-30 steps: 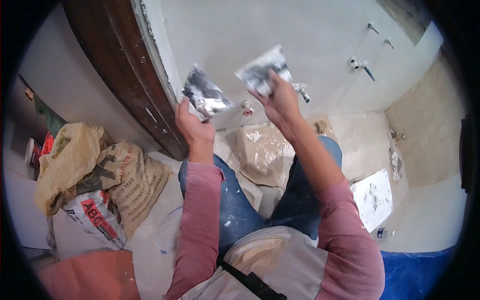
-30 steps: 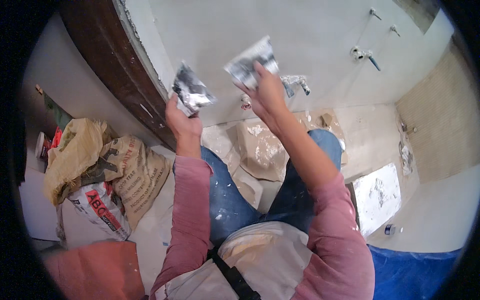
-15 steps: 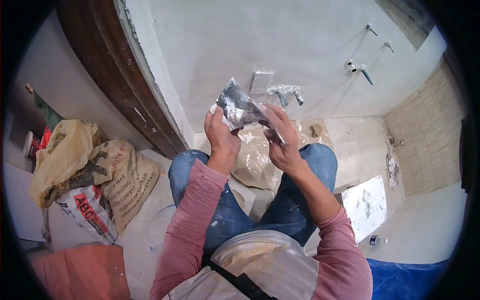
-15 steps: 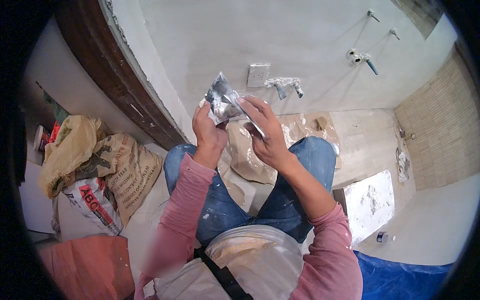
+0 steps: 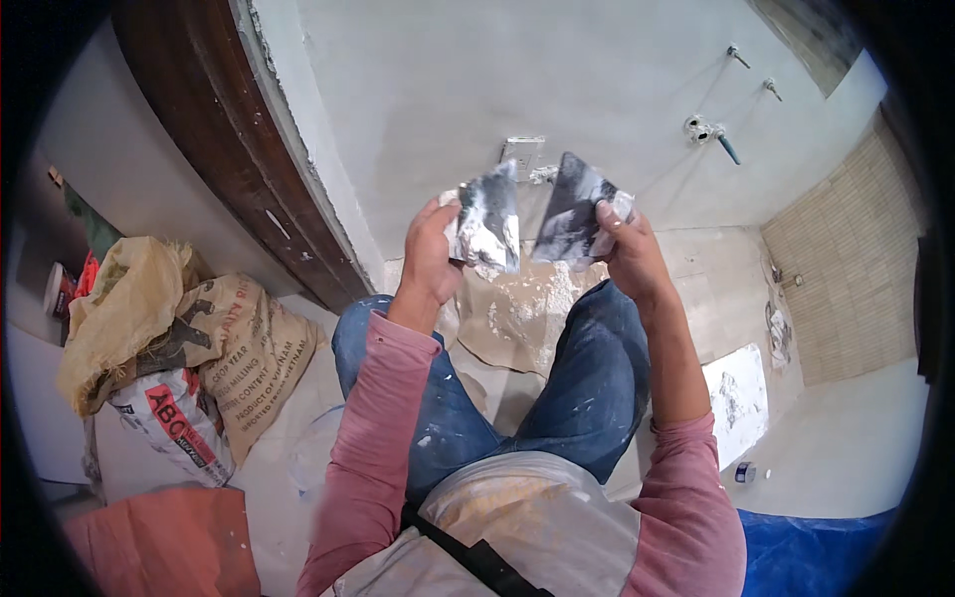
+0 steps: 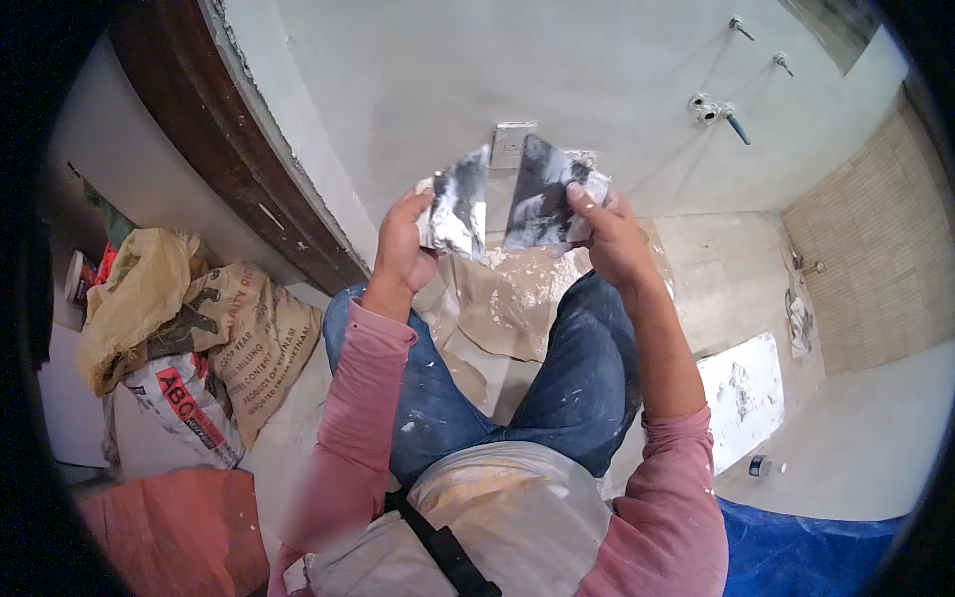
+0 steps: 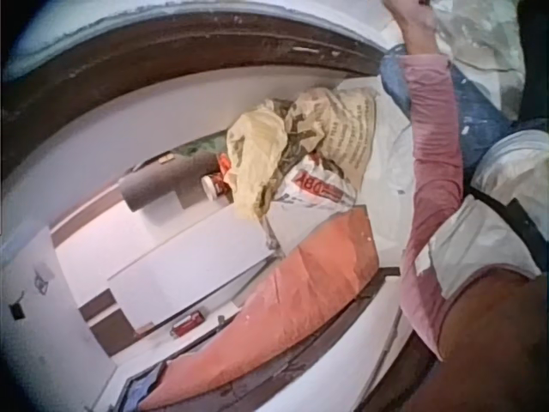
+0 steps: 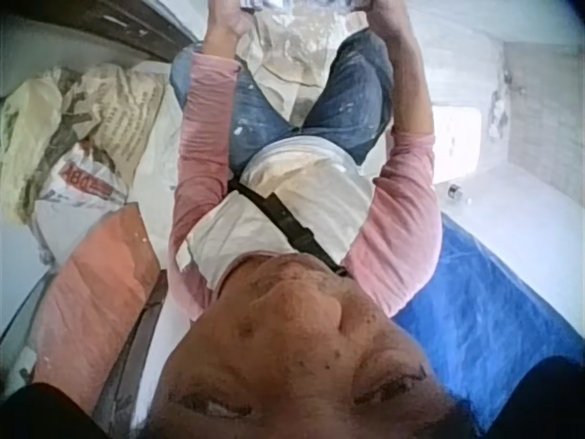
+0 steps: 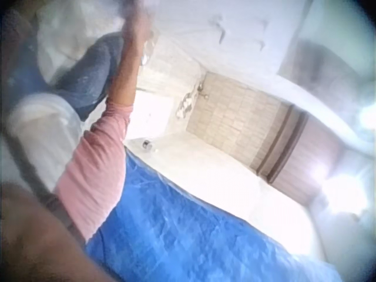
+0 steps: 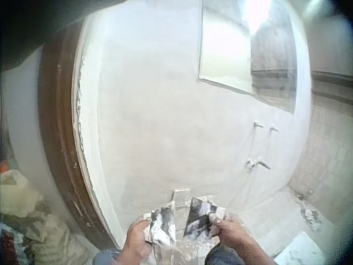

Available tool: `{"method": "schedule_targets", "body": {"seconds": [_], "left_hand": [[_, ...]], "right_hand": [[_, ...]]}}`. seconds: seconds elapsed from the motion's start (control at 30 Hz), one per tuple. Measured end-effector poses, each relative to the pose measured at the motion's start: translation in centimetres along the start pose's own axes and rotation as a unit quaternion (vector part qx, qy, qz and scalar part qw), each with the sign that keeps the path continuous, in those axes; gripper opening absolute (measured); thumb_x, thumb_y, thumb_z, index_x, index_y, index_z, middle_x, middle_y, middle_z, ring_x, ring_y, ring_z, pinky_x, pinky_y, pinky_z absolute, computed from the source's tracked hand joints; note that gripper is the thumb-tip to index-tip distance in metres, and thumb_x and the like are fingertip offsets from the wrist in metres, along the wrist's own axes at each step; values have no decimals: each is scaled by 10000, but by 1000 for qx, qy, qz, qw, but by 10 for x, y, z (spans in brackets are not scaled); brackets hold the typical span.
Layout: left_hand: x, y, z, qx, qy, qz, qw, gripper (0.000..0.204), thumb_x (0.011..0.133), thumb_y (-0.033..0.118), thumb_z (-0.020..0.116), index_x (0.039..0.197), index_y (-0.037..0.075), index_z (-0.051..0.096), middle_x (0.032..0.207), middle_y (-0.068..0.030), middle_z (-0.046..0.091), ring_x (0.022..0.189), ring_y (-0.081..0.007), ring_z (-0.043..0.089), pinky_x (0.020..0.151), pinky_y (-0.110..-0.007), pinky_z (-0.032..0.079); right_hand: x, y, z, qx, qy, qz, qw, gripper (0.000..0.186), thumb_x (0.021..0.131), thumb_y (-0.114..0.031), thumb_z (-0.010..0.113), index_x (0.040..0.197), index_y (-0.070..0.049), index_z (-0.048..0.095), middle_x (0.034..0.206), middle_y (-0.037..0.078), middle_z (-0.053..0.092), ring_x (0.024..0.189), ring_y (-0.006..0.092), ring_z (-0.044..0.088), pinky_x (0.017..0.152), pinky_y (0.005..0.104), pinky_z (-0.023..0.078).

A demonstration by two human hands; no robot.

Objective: The person applies plaster to a wall by transferring the compound between two putty knives and smoothing it onto the wall surface.

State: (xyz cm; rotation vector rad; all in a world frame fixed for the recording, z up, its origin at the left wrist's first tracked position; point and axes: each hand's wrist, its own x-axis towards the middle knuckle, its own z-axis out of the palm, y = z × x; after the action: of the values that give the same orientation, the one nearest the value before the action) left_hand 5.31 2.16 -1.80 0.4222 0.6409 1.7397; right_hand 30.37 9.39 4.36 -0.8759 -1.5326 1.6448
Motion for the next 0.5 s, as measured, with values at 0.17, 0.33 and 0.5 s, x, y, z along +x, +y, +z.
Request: {"method": "schedule_targets", "body": {"seconds": [0.17, 0.33, 0.5], "left_hand": [[-4, -18, 10, 4, -98, -139, 985, 271, 1013, 125, 506, 1252, 10, 561, 1085, -105, 699, 936, -198, 722, 807, -361, 615], [2, -12, -4, -58, -75, -152, 984, 300, 1026, 156, 498, 1285, 14, 550, 1110, -88, 698, 938, -192, 721, 820, -344, 611], [5, -8, -1, -21, -79, -78, 994, 348, 1021, 130, 449, 1322, -22, 535, 1187, -191, 689, 1018, -260, 719, 880, -370, 609]], "right_hand": [[10, 17, -21, 126, -70, 56, 988, 405, 998, -267, 672, 1315, -42, 558, 1103, 26, 683, 983, 129, 663, 815, 339, 564], [9, 23, -41, -38, -55, 129, 989, 338, 985, -210, 683, 1240, -3, 608, 1023, 41, 702, 877, 133, 684, 787, 331, 575], [-5, 22, -52, 44, 25, 66, 996, 334, 999, -232, 668, 1242, -12, 606, 1014, 45, 713, 842, 143, 711, 735, 323, 593]]}}
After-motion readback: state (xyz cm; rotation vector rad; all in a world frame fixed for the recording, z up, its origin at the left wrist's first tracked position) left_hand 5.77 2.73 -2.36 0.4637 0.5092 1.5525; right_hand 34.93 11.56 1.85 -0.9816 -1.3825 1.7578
